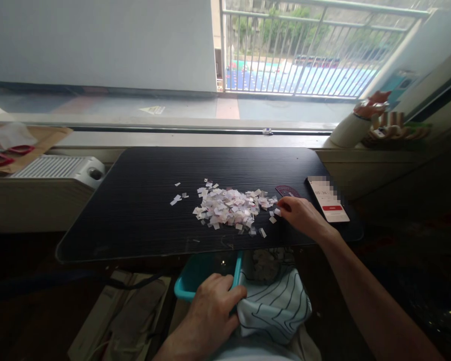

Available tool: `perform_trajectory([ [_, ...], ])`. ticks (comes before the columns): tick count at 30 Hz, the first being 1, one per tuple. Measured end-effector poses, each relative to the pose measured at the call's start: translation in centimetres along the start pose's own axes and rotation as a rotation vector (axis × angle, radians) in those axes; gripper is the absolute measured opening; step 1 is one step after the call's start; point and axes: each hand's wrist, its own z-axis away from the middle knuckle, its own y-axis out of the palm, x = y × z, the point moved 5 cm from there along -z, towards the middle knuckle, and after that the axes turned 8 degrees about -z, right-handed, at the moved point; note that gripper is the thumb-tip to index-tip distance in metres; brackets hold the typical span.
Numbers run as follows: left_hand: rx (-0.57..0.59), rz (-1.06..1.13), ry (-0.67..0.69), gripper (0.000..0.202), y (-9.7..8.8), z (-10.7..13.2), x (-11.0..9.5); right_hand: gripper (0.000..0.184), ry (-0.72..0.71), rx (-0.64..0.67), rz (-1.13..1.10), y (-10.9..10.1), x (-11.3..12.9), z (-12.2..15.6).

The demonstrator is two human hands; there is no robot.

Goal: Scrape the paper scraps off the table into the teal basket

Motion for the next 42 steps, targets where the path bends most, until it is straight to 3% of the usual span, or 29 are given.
perform_trajectory([
  [14,0.042,-0.006,0.01,0.023,-0.1,-0.6,-0.1,0.014,-0.032,0.102,0.01,0.2,-0.5,-0.2],
  [18,0.048,-0.009,0.001,0.022,0.1,-0.6,0.1,0.023,-0.031,0.078,-0.033,0.5,-0.1,-0.2],
  [24,0.036,-0.01,-0.001,0.022,0.3,-0.4,0.3,0.012,-0.04,0.068,-0.138,1.1,0.5,-0.2],
  [37,0.063,-0.008,-0.018,0.023,0.2,-0.4,0.3,0.034,0.056,0.023,-0.536,0.5,-2.6,2.2],
  [42,0.053,-0.013,-0.013,0.024,0.3,-0.5,0.3,0.028,0.08,-0.002,-0.531,0.8,-3.3,2.4],
])
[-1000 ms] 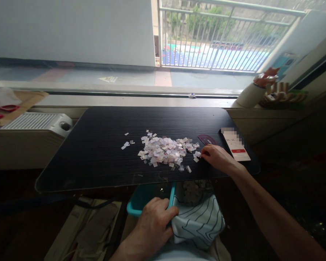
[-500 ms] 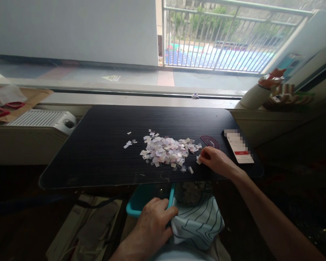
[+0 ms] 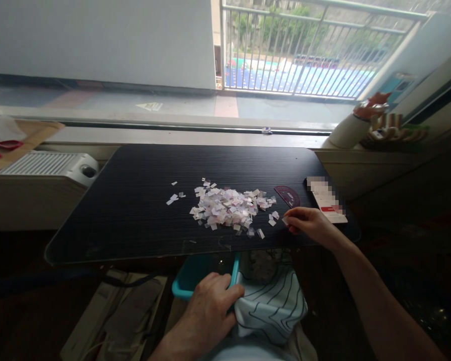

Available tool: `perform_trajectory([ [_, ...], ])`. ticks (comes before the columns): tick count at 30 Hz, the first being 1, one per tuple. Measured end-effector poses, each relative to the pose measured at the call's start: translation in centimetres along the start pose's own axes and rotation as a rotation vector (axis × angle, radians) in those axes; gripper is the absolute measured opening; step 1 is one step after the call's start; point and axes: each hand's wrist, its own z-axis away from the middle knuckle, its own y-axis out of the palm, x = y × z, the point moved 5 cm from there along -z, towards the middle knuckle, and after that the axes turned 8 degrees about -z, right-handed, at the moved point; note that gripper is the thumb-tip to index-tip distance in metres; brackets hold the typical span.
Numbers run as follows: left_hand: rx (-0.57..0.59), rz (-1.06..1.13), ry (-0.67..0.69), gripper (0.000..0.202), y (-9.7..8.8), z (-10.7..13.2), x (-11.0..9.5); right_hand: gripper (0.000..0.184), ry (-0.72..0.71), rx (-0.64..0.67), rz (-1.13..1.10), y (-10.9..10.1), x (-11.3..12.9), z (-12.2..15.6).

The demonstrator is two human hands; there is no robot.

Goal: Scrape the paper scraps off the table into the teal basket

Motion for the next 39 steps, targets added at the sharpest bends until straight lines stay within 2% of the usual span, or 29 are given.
perform_trajectory([
  [4,0.003,-0.002,-0.006,0.025,0.0,-0.1,0.0,0.02,-0.001,-0.001,0.096,-0.2,-0.2,0.1],
  [10,0.013,-0.021,0.001,0.023,0.1,-0.1,-0.1,0.017,-0.068,-0.054,0.359,-0.3,1.5,-0.4],
  [15,0.005,-0.024,0.008,0.024,0.1,0.0,-0.1,0.024,-0.206,0.099,0.535,1.6,3.1,-1.9],
  [23,0.016,-0.014,-0.006,0.024,0.2,-0.1,0.0,0.016,-0.206,0.201,0.57,2.1,3.9,-3.2],
  [29,0.01,-0.005,0.008,0.024,0.2,-0.2,0.1,0.015,-0.217,0.197,0.527,2.0,4.0,-3.2],
  [34,0.009,0.006,0.006,0.024,0.2,-0.2,0.2,0.014,-0.207,0.129,0.41,0.2,3.0,-2.5],
  [39,0.029,-0.001,-0.011,0.026,0.2,-0.4,0.2,0.02,-0.077,0.092,0.045,-0.8,0.7,-2.1],
])
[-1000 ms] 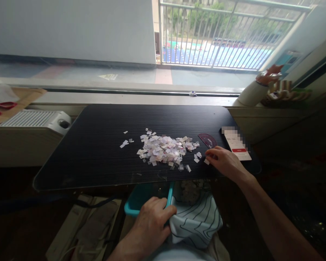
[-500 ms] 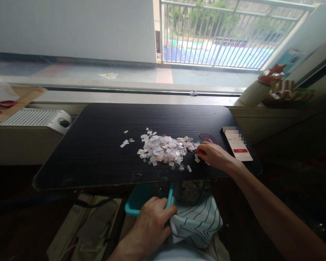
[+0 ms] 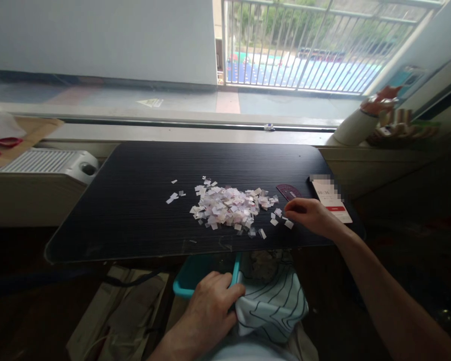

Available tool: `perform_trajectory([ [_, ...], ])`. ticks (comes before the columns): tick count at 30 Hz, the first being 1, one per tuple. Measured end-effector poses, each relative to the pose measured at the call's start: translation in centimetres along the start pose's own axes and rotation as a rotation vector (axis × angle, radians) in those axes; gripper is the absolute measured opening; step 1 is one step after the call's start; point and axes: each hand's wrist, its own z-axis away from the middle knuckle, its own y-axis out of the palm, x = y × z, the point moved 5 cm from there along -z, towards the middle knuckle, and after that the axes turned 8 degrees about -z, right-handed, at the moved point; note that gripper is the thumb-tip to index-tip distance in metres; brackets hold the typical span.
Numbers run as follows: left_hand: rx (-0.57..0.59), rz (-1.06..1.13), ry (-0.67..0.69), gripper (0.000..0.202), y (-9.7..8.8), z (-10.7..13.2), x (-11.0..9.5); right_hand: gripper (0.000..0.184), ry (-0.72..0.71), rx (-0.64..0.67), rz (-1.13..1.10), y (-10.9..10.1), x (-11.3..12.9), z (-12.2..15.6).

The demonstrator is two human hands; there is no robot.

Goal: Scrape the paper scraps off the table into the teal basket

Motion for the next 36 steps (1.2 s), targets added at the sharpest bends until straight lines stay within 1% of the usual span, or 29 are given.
perform_trajectory([
  [2,0.0,0.001,0.006,0.026,-0.1,-0.1,-0.1,0.024,0.031,-0.002,-0.107,0.3,-0.5,0.1],
  [6,-0.008,0.001,0.021,0.025,-0.1,-0.2,-0.2,0.026,0.036,-0.016,-0.147,1.2,-0.1,-0.4],
  [9,-0.02,-0.005,0.027,0.024,-0.1,-0.2,-0.2,0.026,0.004,-0.02,-0.129,2.4,1.0,-1.3],
  [12,-0.039,-0.009,0.031,0.023,0.0,-0.1,-0.1,0.026,-0.018,-0.019,-0.054,3.2,2.2,-2.1],
  [14,-0.052,-0.006,0.03,0.023,0.0,0.1,-0.1,0.027,-0.019,-0.045,0.039,2.8,2.6,-2.3],
  [16,-0.061,-0.001,0.023,0.024,0.0,0.2,0.0,0.03,0.0,-0.114,0.171,1.6,2.5,-2.2],
  [18,-0.065,0.001,0.012,0.025,0.0,0.3,0.0,0.033,0.052,-0.203,0.322,0.0,2.0,-1.9],
  [20,-0.064,0.004,0.01,0.025,0.1,0.3,0.0,0.037,0.119,-0.254,0.451,-1.2,1.3,-1.5],
  [23,-0.066,0.007,0.033,0.025,0.2,0.2,-0.3,0.038,0.183,-0.237,0.566,-1.6,0.2,-1.3],
  [27,-0.061,-0.005,0.054,0.023,0.2,-0.1,-0.7,0.043,0.234,-0.198,0.629,-1.6,-0.4,-1.5],
  [29,-0.059,-0.008,0.06,0.021,0.1,-0.1,-0.9,0.045,0.248,-0.178,0.638,-1.8,-0.5,-1.7],
  [33,-0.063,-0.017,0.061,0.02,0.0,-0.1,-1.3,0.041,0.232,-0.122,0.619,-2.3,-0.7,-2.4],
  [36,-0.071,-0.017,0.058,0.019,-0.1,0.0,-1.4,0.039,0.226,-0.122,0.59,-2.8,-1.0,-2.8],
])
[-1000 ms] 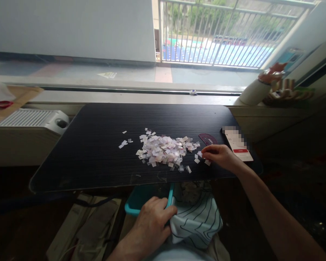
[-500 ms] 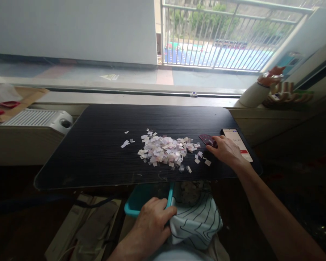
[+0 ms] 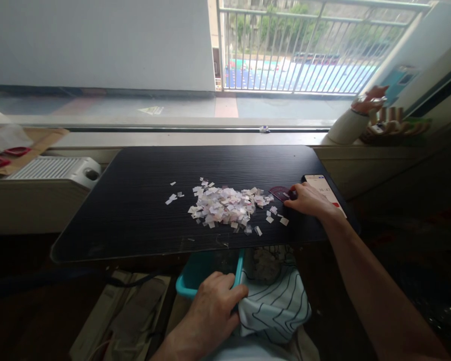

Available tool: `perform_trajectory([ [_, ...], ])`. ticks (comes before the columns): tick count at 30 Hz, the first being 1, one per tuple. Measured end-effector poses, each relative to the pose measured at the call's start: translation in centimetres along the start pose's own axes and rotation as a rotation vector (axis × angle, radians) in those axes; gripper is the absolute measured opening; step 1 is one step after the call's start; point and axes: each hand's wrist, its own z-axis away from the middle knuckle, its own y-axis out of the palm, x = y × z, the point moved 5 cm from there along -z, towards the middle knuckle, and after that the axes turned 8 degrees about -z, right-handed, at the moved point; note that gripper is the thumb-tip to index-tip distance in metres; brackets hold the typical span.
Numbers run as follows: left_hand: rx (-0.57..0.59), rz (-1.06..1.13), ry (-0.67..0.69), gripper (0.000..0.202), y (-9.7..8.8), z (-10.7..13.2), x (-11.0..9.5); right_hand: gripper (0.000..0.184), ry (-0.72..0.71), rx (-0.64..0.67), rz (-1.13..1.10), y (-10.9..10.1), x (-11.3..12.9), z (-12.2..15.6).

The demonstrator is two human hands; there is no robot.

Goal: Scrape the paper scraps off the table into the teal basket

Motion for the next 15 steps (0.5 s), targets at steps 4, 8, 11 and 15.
perform_trajectory([
  [4,-0.007,-0.004,-0.006,0.021,-0.1,0.2,-0.2,0.043,-0.012,-0.042,-0.081,0.0,-0.4,-0.4],
  [8,-0.023,-0.017,0.0,0.02,-0.2,0.4,-0.4,0.039,-0.026,-0.13,-0.222,0.2,-0.6,0.6],
  [11,-0.053,-0.022,0.01,0.019,-0.3,0.4,-0.5,0.032,-0.053,-0.188,-0.334,0.3,-1.4,2.5],
  [15,-0.106,-0.012,0.027,0.02,-0.5,0.3,-0.8,0.028,-0.058,-0.257,-0.555,0.6,-4.0,6.1],
])
